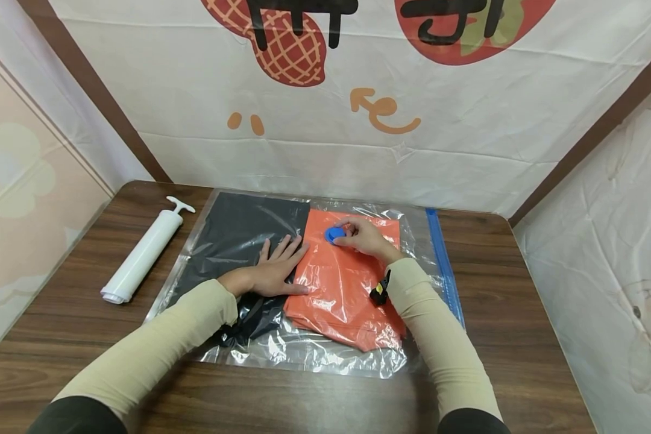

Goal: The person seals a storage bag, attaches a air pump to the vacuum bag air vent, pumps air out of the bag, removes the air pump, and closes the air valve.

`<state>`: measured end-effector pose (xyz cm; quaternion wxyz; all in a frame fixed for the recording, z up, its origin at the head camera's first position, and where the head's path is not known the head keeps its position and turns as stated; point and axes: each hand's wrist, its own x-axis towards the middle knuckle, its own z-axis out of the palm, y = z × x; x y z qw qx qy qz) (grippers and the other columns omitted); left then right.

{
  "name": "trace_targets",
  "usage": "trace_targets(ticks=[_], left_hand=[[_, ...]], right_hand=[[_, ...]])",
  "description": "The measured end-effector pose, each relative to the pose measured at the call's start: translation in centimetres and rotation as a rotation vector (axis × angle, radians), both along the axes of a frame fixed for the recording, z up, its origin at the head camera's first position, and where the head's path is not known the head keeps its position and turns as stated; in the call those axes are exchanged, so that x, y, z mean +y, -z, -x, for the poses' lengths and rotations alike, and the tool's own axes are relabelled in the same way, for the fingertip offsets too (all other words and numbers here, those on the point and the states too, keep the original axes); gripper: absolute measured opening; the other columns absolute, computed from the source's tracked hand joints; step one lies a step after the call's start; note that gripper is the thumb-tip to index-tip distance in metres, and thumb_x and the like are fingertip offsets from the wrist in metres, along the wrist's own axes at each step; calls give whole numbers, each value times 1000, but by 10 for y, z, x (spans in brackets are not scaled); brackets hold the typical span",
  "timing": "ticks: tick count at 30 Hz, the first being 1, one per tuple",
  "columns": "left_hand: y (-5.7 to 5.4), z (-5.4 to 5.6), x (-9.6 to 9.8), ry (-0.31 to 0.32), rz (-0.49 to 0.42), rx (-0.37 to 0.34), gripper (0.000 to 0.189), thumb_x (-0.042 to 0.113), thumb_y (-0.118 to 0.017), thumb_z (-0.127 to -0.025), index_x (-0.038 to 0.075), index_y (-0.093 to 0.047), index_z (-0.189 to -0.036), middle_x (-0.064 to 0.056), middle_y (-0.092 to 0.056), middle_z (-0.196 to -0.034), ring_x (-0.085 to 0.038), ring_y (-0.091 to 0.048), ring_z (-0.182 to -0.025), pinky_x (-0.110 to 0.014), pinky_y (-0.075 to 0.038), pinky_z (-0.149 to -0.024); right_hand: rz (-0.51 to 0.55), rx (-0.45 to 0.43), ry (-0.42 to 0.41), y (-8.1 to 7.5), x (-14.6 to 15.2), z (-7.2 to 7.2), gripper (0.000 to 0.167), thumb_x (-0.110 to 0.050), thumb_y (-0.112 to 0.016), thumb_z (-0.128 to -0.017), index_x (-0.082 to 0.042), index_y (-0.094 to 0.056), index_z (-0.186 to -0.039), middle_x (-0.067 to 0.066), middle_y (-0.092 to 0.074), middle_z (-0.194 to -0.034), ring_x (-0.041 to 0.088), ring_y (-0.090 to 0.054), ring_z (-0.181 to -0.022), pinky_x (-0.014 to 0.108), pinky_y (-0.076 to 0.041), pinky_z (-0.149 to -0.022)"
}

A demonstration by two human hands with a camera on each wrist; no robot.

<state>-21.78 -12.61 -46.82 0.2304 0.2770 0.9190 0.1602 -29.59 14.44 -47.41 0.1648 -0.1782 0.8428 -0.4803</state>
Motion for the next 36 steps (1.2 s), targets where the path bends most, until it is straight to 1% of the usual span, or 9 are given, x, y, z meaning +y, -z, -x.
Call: trace_targets(ticks=[5,8,12,16,20,26,29,33,36], left_hand=[[9,3,-1,-9,-30,-17,108,69,-58,-92,16,3,-164,-11,16,-169,-32,24,-152,-62,25,-112],[13,5,-1,-14,-38,-21,109,72,-57,-91,19,4,-164,-9,17,-169,-30,26,-152,-61,27,-111],[7,3,0,-10,-19,-14,108,70,-58,-92,18,4,-164,-9,17,-169,-31,25,-152,-63,24,-112],[-1,-1,0,-3,-3,0,107,67,-59,-94,16,2,-164,-12,14,-169,-34,21,-153,-66,19,-113],[4,0,0,-10,-11,-7,107,67,-59,-93,16,3,-164,-11,14,-169,-32,22,-153,-64,21,-113],[1,0,1,-2,5,10,107,67,-58,-93,15,1,-164,-12,13,-169,-34,19,-153,-66,18,-114],[0,0,0,-1,14,19,106,68,-58,-93,16,1,-165,-12,13,-169,-33,19,-153,-66,18,-114],[3,0,0,-6,6,11,108,69,-58,-92,16,2,-165,-11,13,-169,-33,21,-153,-65,20,-113],[4,1,-1,-9,-2,0,108,68,-59,-92,16,2,-164,-11,14,-169,-32,23,-152,-64,22,-113]], right_hand=[[-36,-18,-36,-2,2,0,51,-12,-68,-99,-10,-53,-147,7,-55,-83,19,-50,-64,27,-47,-59],[-51,-28,-38,-4,3,0,45,-12,-65,-101,-10,-56,-145,7,-53,-84,19,-49,-64,28,-47,-59],[-86,-24,-16,-5,1,0,39,-17,-69,-99,-9,-62,-136,5,-53,-84,17,-50,-63,28,-46,-59],[-71,-30,-24,-2,1,2,47,-18,-71,-98,-9,-55,-142,6,-55,-84,19,-50,-64,28,-46,-60],[-26,-46,-55,1,5,3,50,-12,-66,-100,-10,-51,-148,7,-53,-83,20,-49,-65,28,-47,-60],[-51,-33,-23,-2,3,1,36,-15,-69,-99,-6,-60,-133,5,-53,-82,19,-49,-64,28,-46,-60],[-60,-21,-21,-2,3,2,42,-16,-70,-98,-6,-57,-136,5,-55,-83,17,-50,-63,28,-46,-60],[-50,-22,-30,0,4,3,46,-11,-67,-99,-9,-55,-144,6,-54,-84,18,-49,-63,27,-46,-58],[-50,-24,-19,-1,3,2,39,-12,-68,-99,-8,-60,-138,6,-53,-83,18,-49,-63,27,-45,-58]])
